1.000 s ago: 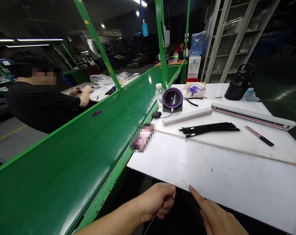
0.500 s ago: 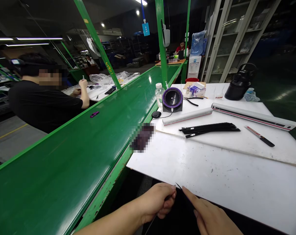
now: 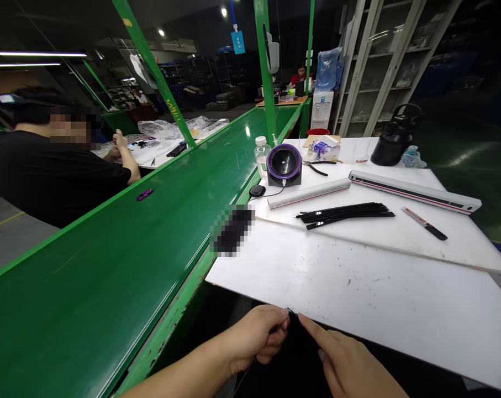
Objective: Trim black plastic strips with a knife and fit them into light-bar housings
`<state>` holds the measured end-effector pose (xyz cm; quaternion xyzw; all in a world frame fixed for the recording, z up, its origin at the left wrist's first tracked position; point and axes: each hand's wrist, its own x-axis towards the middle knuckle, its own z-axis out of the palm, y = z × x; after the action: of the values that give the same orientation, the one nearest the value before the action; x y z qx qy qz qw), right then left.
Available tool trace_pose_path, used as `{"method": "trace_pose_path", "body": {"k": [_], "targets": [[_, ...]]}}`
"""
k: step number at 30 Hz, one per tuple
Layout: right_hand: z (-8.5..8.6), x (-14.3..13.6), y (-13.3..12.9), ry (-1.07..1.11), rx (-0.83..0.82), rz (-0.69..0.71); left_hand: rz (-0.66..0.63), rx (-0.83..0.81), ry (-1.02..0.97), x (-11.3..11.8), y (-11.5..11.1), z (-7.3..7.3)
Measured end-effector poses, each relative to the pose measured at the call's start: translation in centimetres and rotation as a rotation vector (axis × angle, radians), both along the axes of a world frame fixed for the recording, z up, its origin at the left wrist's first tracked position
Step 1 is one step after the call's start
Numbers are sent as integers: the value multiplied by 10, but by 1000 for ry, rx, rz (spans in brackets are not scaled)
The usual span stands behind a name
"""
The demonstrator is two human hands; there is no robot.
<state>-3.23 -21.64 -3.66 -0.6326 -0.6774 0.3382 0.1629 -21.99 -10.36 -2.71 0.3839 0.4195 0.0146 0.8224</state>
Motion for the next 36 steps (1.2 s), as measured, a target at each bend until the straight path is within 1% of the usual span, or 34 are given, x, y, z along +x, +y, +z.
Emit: {"method": "trace_pose_path", "body": {"k": [4,11,19,31,36], "targets": [[-1,-2,-1,35,-7,-22,-4,-11,-1,0,1,3],[8,1,2,80,-35,14,-14,4,-6,1,3,5],[14,-2,4,85,-126,32,-6,18,9,2,2,7],[21,0,6,179,-76,16,-16,31,-2,3,3,7],[19,-3,5,111,-110,22,-15,29,-3,2,2,6]]}}
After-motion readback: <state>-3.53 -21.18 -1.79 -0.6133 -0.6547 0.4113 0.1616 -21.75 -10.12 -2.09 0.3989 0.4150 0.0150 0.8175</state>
